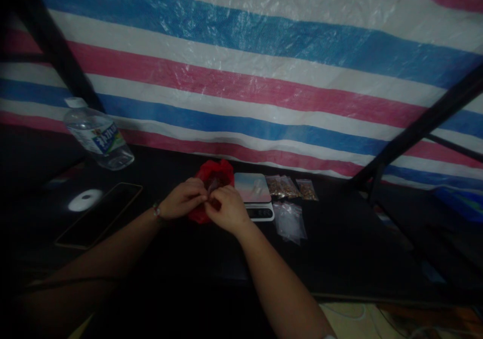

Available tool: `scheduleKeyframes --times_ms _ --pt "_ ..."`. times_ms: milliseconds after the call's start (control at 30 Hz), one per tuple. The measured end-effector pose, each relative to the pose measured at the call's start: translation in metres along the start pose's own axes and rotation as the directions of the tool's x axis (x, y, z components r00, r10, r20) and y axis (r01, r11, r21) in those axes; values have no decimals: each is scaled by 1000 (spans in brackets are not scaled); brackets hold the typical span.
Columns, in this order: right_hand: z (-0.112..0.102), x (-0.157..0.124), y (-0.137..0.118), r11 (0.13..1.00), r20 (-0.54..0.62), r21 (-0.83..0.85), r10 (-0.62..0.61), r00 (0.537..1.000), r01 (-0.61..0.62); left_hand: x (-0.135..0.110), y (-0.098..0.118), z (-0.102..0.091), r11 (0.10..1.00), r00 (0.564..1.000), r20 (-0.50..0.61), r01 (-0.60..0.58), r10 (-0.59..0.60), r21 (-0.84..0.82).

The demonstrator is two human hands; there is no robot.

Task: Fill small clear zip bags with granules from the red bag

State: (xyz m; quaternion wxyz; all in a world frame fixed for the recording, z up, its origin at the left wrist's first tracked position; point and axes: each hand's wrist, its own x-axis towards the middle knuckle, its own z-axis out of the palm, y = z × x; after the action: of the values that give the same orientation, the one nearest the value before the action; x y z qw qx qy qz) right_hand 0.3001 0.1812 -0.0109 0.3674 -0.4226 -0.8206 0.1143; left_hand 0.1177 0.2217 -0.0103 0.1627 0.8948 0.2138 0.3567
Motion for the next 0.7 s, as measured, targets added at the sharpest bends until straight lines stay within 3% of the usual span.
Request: scheduleKeyframes --times_ms 333,700 --pt "-1 -2 0 997 42 -83 13 999 -9 2 7 -5 999 998 66 -6 3 50" --pt "-2 0 2 995 136 -33 -86 987 92 1 7 -6 993 998 53 18 -24 115"
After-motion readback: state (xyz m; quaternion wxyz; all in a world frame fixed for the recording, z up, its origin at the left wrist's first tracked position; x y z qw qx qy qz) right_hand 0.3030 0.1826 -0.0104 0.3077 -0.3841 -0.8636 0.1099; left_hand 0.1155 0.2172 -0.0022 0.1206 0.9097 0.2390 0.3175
